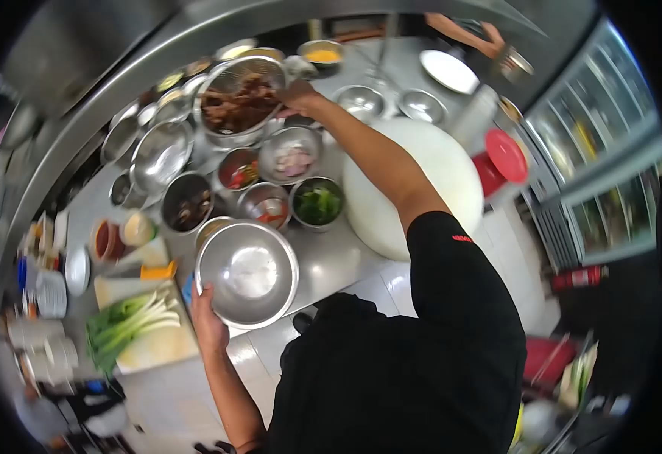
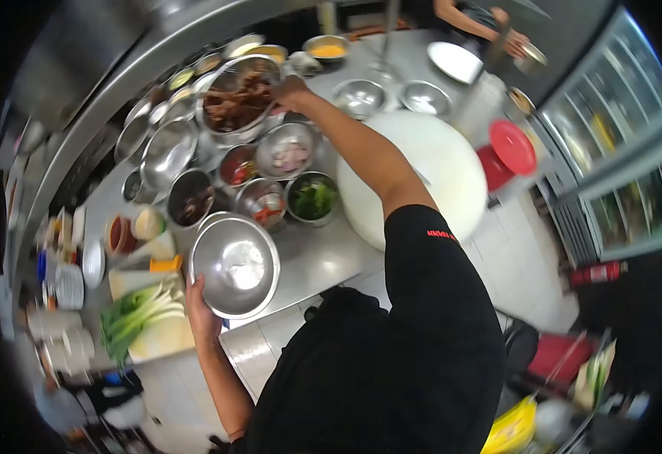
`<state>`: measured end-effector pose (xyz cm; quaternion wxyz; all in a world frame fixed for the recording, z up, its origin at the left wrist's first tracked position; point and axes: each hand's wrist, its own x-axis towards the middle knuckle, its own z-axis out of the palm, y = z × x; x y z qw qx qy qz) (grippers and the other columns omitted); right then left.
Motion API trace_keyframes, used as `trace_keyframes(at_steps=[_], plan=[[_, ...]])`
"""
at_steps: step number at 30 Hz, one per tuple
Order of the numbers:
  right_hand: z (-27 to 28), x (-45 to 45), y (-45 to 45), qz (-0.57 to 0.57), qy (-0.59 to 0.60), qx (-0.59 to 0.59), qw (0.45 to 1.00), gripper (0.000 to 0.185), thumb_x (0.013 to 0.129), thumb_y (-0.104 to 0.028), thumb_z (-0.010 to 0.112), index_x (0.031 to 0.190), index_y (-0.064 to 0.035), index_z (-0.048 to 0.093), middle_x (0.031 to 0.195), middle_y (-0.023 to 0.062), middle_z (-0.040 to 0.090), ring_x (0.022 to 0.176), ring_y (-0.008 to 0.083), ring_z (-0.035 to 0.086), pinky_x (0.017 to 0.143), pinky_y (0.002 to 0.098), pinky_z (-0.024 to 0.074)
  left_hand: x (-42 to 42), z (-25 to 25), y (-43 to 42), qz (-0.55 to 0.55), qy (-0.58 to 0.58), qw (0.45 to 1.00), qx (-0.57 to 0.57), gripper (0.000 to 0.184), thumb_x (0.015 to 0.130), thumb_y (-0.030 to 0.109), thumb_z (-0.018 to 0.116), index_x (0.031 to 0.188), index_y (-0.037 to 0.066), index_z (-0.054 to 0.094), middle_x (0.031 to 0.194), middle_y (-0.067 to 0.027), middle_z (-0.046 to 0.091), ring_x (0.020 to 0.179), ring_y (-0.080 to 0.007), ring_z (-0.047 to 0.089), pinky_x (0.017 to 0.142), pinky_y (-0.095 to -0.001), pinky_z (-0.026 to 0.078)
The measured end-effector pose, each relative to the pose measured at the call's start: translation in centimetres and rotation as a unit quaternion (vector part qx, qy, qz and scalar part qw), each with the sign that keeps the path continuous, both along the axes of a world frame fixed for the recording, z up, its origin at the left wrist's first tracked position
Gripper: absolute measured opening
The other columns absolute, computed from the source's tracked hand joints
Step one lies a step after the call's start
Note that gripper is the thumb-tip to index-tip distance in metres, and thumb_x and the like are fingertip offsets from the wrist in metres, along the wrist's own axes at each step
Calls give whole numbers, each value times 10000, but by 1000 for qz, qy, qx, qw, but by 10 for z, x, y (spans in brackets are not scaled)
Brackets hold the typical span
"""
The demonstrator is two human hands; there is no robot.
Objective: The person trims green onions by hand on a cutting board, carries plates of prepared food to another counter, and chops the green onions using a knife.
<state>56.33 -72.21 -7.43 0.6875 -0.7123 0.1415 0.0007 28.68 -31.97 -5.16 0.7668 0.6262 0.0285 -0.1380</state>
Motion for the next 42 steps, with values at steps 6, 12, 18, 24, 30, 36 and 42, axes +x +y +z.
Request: trace_keyframes(at_steps=[6,12,18,24,30,36,42], plan=[[96,-183,-29,-139,-113,39,983,294,852,-38,511,970,231,524,948,236,631,728,288,679,599,346,614,24,-6,-91,-213,-40,974,73,449,923,218,494,1287,-45,463,1199,-118,549,1094,-190,484,969,-276,340],[141,-324,-82,-255,-120,-13,959,251,850,-50,519,899,193,560,861,217,638,710,269,671,599,329,611,40,-13,-234,-342,-116,928,90,339,899,209,493,1160,-6,516,943,-109,613,759,-179,583,660,-301,495],[125,-371,-124,-284,-136,-55,947,226,849,-44,513,856,172,579,817,188,636,687,234,666,601,324,609,72,-35,-350,-321,-122,923,175,320,867,278,533,957,-28,558,713,-168,619,496,-230,620,418,-313,492],[66,-343,-174,-300,-207,-53,930,162,830,-45,516,821,96,596,795,136,650,645,179,646,585,291,579,88,-41,-392,-178,-315,878,314,413,894,345,529,970,-57,592,809,-232,656,750,-334,669,692,-417,505],[4,-319,-214,-339,-196,-237,889,178,806,-104,541,812,64,598,688,162,623,624,205,630,590,352,493,75,-37,-402,61,-291,953,52,532,979,328,393,1314,-86,387,1246,-245,511,1174,-330,490,987,-361,360],[-7,-328,-197,-359,-230,-328,843,198,836,-153,545,859,36,600,714,191,620,655,265,625,632,376,470,69,-23,-418,42,-309,950,5,626,1003,401,295,1390,-89,254,1434,-255,310,1350,-326,286,1109,-337,198],[-16,-330,-170,-381,-298,-250,839,181,886,-133,517,915,21,607,722,162,616,649,241,599,652,351,467,50,-12,-425,15,-300,954,-3,658,1000,441,268,1403,-79,243,1424,-249,331,1337,-325,306,1100,-341,213]])
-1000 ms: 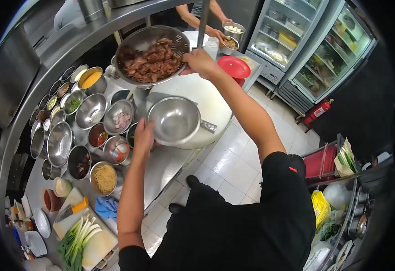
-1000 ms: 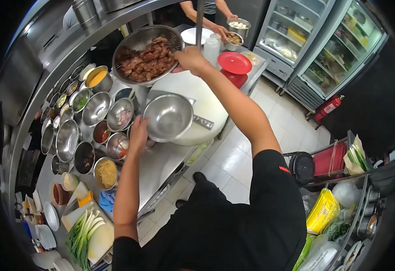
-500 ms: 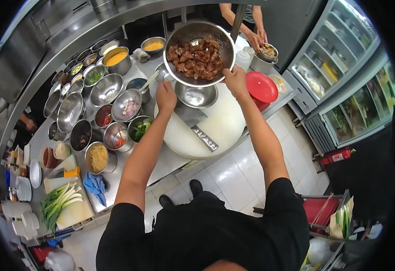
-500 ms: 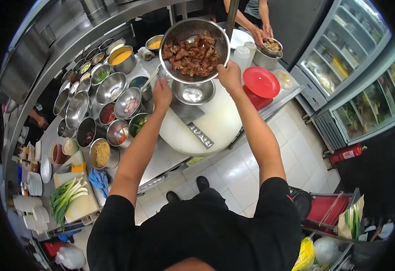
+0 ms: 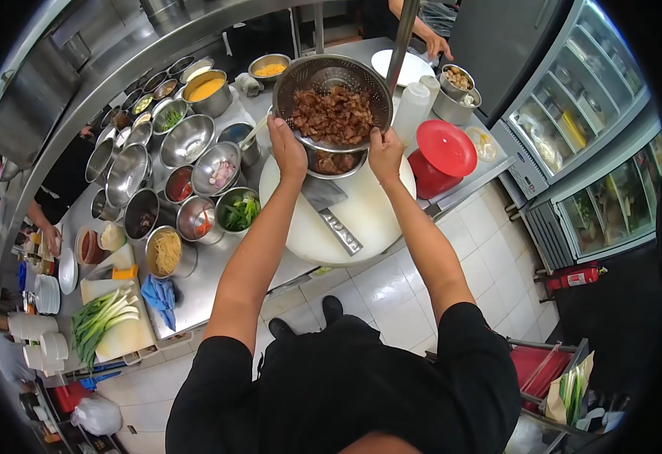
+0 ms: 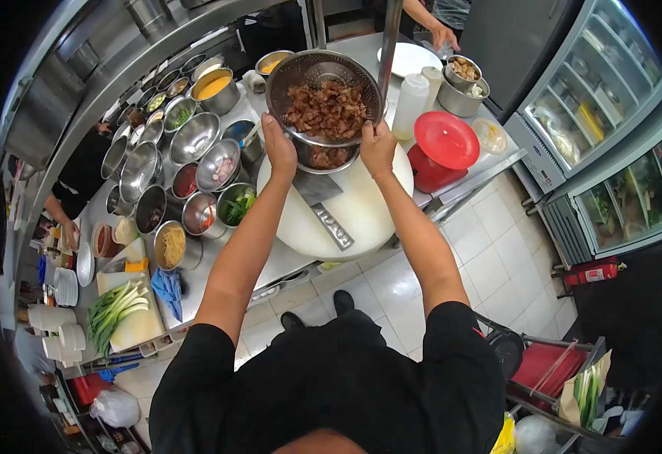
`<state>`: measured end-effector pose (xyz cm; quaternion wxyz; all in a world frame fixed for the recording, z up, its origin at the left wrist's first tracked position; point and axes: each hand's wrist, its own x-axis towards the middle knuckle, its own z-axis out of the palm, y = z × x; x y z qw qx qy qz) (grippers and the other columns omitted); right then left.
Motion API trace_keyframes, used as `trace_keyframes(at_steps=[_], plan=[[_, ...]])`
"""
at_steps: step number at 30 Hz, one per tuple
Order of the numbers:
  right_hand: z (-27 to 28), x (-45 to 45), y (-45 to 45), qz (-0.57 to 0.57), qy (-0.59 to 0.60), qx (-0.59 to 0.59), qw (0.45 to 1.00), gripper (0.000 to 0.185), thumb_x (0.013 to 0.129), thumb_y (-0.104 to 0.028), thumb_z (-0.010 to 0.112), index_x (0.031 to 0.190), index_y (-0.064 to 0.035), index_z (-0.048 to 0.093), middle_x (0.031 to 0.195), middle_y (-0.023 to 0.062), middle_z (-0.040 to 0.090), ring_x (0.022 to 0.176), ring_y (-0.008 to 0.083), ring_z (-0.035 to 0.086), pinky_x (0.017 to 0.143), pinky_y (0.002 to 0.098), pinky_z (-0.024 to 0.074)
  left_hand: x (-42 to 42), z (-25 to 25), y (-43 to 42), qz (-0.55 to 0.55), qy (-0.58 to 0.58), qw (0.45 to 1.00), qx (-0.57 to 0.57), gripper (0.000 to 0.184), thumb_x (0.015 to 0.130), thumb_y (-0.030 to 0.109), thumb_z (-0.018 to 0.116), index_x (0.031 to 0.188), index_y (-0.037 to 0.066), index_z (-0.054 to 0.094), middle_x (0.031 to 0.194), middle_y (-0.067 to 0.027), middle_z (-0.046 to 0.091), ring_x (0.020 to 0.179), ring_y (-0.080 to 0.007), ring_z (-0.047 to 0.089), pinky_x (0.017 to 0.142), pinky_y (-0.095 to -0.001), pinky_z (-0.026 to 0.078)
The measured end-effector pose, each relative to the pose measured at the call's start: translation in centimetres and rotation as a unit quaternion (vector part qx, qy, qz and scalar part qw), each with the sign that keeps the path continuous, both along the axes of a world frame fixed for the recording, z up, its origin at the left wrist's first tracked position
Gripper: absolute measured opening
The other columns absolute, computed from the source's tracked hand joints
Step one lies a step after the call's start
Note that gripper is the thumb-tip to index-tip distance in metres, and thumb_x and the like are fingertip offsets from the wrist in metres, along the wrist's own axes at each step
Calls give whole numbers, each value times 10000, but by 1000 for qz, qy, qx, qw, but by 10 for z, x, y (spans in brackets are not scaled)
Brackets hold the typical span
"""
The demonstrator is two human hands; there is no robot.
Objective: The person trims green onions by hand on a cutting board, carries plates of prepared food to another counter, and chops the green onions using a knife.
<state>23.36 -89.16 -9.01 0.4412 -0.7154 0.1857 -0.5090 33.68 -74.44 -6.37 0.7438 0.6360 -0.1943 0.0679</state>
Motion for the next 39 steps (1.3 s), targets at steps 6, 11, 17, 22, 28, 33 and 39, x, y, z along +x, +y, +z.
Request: trace_keyframes(at_steps=[6,11,17,22,28,33,39], plan=[[-9,-4,7,-36,-11,-22,999,189,920,-157,523,889,11,604,697,139,603,620,218,564,629,338,452,7,-10,-2,10,8,1000,-23,596,1006,437,252,1300,-68,365,1306,-202,438,1214,-272,402,1047,-320,263],[-11,0,10,-51,-41,-9,998,191,924,-169,529,892,8,596,697,137,608,608,215,561,614,335,449,12,-18,-4,28,-19,999,0,576,1006,427,253,1260,-70,399,1247,-202,477,1158,-281,432,1022,-329,285],[-3,-2,27,-81,-33,62,994,195,926,-170,524,948,7,604,748,108,644,649,196,578,653,322,461,-7,-2,3,0,-3,996,93,527,1002,382,294,1255,-56,440,1210,-220,520,1141,-318,476,990,-354,332],[-14,7,10,-46,-45,146,987,211,934,-169,513,997,9,609,803,86,655,721,157,589,707,301,465,-6,-5,10,-57,-50,992,101,541,987,399,359,1277,-49,446,1220,-220,523,1159,-350,474,1008,-368,330],[10,-2,14,-14,-48,192,980,220,941,-164,499,1015,17,600,861,76,667,753,142,588,727,287,461,8,-16,14,-31,-77,985,153,649,966,450,400,1353,-69,349,1347,-251,414,1275,-352,385,1063,-380,291],[14,10,17,-39,-118,104,987,225,944,-181,511,982,24,594,834,97,663,710,174,597,679,302,464,3,-17,8,-68,-34,989,130,741,938,475,455,1390,-78,259,1381,-272,358,1297,-368,348,1076,-388,272],[23,15,38,-67,-104,36,992,229,933,-189,527,950,32,582,810,188,644,727,239,626,676,332,466,-28,0,13,-21,-163,957,239,1027,762,474,714,1383,-135,168,1396,-321,289,1315,-405,295,1089,-418,247]])
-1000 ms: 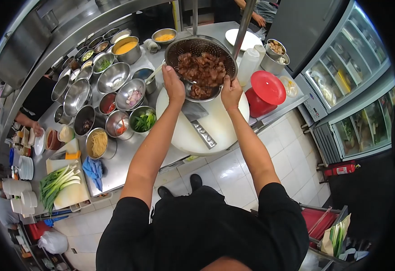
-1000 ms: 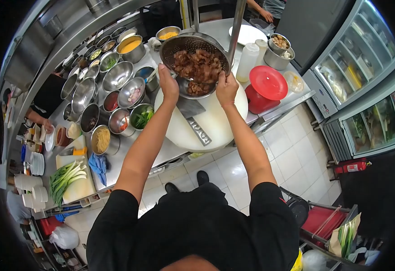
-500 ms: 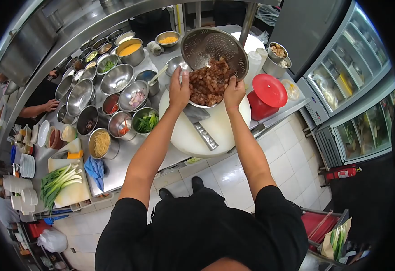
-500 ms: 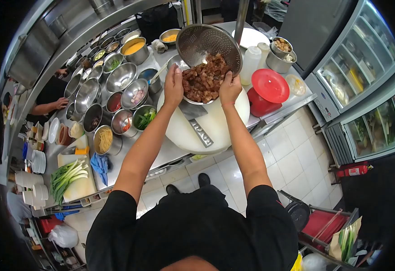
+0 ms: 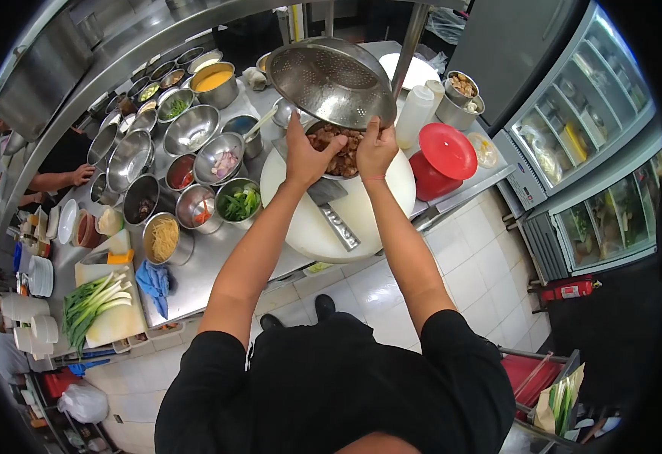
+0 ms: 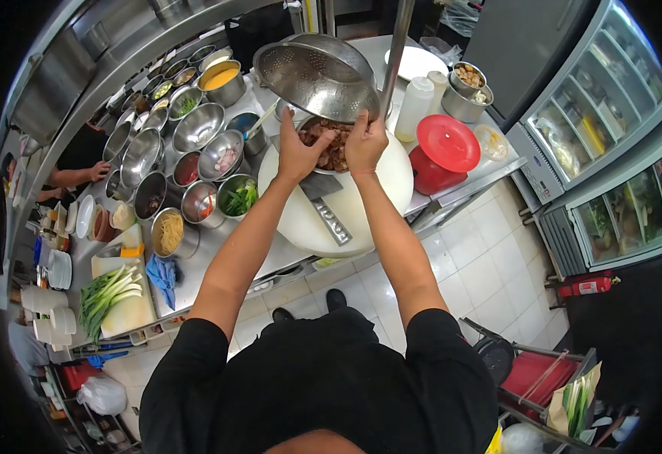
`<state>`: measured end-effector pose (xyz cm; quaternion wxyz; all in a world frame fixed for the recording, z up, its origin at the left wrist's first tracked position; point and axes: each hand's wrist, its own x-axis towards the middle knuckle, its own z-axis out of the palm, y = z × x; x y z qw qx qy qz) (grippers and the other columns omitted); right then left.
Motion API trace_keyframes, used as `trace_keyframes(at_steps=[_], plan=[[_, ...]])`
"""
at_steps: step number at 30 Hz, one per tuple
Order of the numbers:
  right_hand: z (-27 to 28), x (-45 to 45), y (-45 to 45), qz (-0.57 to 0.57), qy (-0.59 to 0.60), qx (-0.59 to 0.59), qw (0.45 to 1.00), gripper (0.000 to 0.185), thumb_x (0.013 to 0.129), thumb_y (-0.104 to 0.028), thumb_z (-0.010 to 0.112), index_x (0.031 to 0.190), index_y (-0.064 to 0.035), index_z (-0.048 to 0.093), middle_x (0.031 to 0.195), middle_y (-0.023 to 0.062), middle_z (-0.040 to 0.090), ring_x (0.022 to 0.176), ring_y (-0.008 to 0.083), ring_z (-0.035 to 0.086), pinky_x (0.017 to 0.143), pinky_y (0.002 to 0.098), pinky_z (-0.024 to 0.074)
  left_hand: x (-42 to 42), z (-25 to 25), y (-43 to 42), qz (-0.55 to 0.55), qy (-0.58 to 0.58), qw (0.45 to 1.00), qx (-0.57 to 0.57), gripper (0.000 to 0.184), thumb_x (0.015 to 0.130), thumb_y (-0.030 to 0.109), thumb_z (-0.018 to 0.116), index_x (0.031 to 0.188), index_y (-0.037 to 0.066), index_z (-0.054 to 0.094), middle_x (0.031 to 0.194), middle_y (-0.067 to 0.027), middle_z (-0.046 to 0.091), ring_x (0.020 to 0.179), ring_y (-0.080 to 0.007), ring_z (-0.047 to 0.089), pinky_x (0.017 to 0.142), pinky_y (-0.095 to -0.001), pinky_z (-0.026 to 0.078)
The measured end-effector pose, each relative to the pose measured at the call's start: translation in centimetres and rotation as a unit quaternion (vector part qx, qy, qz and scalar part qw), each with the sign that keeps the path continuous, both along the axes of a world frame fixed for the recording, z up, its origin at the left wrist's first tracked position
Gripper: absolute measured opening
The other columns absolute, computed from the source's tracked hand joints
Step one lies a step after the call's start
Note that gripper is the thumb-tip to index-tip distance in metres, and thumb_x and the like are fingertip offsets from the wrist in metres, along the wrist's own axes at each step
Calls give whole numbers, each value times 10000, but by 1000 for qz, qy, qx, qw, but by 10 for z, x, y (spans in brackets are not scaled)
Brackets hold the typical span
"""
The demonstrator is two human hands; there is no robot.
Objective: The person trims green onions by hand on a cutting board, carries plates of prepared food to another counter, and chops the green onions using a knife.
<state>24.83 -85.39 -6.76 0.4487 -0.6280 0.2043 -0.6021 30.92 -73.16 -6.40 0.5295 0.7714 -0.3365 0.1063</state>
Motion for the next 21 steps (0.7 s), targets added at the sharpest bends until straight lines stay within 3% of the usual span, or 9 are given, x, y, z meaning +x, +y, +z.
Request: trace_keyframes(at_steps=[5,9,11,18,20,21], plan=[[5,11,-12,17,-33,31,999,204,920,-154,515,963,33,585,813,173,652,725,255,622,694,346,467,3,-8,-8,22,29,999,-38,968,812,491,643,1381,-130,166,1413,-332,240,1326,-436,245,1111,-461,183],[7,18,-46,33,83,106,990,195,895,-144,518,940,23,607,832,170,657,765,282,626,728,362,462,22,-4,-30,6,43,998,-45,882,888,523,507,1405,-93,145,1438,-332,182,1352,-450,171,1118,-491,128],[3,24,-57,28,89,74,993,194,892,-146,513,911,23,606,820,191,650,769,316,629,726,378,465,29,-4,-39,23,60,998,-20,862,902,533,473,1422,-65,136,1450,-327,161,1367,-457,123,1120,-498,117],[15,43,-86,-49,229,-99,967,219,812,-174,559,784,37,607,732,272,607,719,430,610,658,468,470,16,-26,-27,83,75,989,-93,871,888,518,515,1393,-108,181,1429,-325,230,1362,-442,170,1130,-455,129],[13,72,-104,5,247,-142,959,239,785,-178,561,750,56,602,741,298,598,724,451,605,663,482,471,7,-25,-29,107,104,981,-122,850,896,511,499,1389,-110,193,1423,-329,240,1361,-437,177,1130,-455,128],[30,81,-93,97,271,-66,955,254,807,-164,556,746,80,591,755,294,621,703,380,649,608,433,502,7,-24,-29,109,130,974,-149,839,903,506,488,1389,-111,191,1426,-328,235,1361,-439,176,1130,-456,127]])
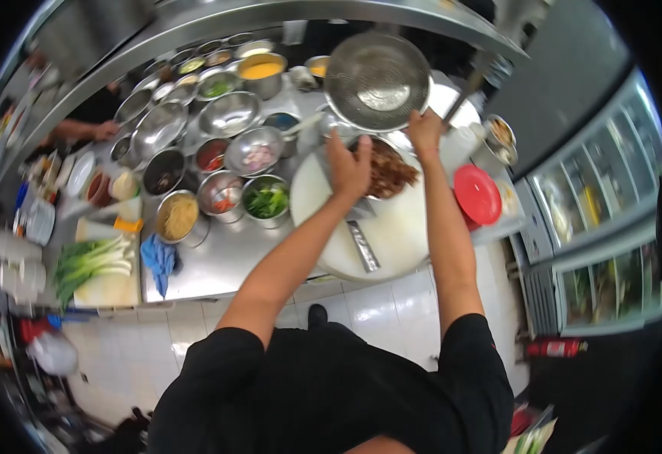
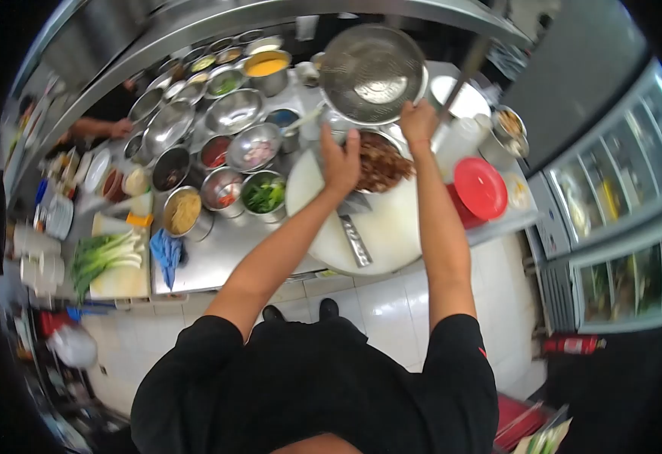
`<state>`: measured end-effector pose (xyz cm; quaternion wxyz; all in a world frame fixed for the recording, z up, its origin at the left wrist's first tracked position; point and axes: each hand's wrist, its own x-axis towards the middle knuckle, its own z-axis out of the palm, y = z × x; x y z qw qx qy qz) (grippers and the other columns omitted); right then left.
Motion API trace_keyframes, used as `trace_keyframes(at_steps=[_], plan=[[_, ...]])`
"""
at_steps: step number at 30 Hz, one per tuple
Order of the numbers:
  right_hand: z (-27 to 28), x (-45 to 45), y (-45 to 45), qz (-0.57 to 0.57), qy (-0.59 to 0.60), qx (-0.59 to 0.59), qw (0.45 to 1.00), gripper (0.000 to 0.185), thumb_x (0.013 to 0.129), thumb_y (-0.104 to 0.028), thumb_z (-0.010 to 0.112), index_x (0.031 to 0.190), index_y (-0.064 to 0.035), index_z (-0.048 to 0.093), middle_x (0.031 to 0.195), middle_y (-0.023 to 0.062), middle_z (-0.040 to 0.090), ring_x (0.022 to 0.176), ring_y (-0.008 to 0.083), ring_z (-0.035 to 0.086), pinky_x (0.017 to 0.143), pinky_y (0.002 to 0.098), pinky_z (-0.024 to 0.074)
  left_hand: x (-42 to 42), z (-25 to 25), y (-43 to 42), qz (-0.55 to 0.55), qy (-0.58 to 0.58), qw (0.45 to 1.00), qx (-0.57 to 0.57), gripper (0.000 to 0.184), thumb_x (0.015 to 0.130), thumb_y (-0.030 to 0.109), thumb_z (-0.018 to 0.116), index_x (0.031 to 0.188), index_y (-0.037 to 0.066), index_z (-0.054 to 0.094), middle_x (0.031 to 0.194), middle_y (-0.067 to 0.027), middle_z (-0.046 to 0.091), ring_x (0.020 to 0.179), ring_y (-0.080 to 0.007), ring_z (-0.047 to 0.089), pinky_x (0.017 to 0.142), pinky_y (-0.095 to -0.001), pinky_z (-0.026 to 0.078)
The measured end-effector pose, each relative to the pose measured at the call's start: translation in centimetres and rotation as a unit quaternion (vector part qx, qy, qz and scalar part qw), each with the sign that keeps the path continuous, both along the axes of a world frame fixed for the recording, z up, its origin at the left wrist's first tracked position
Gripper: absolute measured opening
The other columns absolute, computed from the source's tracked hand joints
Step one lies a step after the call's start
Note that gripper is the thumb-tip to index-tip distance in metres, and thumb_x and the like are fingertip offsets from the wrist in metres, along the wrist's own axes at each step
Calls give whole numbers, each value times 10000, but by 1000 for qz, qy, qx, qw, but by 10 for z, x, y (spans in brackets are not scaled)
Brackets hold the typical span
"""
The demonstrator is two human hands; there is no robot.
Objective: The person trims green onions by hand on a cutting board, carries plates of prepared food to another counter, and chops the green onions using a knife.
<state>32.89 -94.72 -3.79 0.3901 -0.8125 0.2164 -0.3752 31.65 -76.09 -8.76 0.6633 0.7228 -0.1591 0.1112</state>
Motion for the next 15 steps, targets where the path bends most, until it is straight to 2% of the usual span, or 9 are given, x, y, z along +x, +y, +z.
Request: trace_keyframes(at_steps=[1,3,4,6,9,11,13,14,15], plan=[[18,8,12,51,43,95,993,271,828,-151,551,741,104,579,769,289,644,681,310,693,554,384,532,0,1,0,-1,23,999,-31,829,910,501,476,1390,-111,190,1429,-327,229,1361,-440,175,1131,-456,126],[48,28,45,165,39,207,964,238,873,-47,470,896,172,561,818,211,655,662,278,685,550,299,593,-6,10,4,8,52,997,-58,809,926,496,444,1390,-113,184,1436,-321,218,1357,-442,182,1131,-457,125],[41,58,45,207,55,260,942,277,883,-53,462,970,204,517,889,250,640,695,314,687,568,303,606,-8,8,4,9,56,996,-69,784,939,481,423,1388,-114,180,1438,-318,212,1354,-437,196,1128,-448,139],[25,112,58,255,108,266,923,302,891,-69,466,1002,211,495,916,258,636,719,325,686,592,316,614,-11,4,7,3,43,996,-74,746,956,456,397,1378,-122,188,1419,-319,236,1335,-420,240,1111,-427,183],[32,151,112,325,185,266,889,335,900,-72,474,1058,222,446,967,270,621,782,358,679,619,337,622,-15,-3,9,6,63,993,-101,678,984,397,352,1370,-136,189,1406,-316,253,1322,-407,267,1102,-416,198],[42,166,152,306,222,300,876,324,908,-74,477,1068,205,437,999,273,605,785,366,677,628,350,625,-16,-7,9,0,69,990,-124,641,998,365,325,1371,-137,186,1404,-314,260,1321,-398,273,1103,-408,197],[17,200,169,349,208,336,850,348,918,-123,496,1081,178,437,989,262,601,751,346,682,630,343,621,-17,-13,9,-13,65,987,-149,612,1006,341,304,1378,-129,183,1404,-312,265,1327,-388,271,1106,-396,191],[-5,223,169,390,195,325,839,404,920,-231,534,1033,154,477,942,229,608,734,315,686,626,329,614,-16,-14,8,-22,65,984,-162,597,1011,329,294,1381,-126,181,1403,-311,268,1329,-383,270,1108,-390,189],[2,222,173,389,232,291,842,377,912,-237,533,976,134,502,907,210,616,710,299,687,601,325,607,-13,-14,8,-11,66,985,-160,595,1010,330,295,1384,-120,183,1408,-302,269,1331,-374,272,1108,-388,190]])
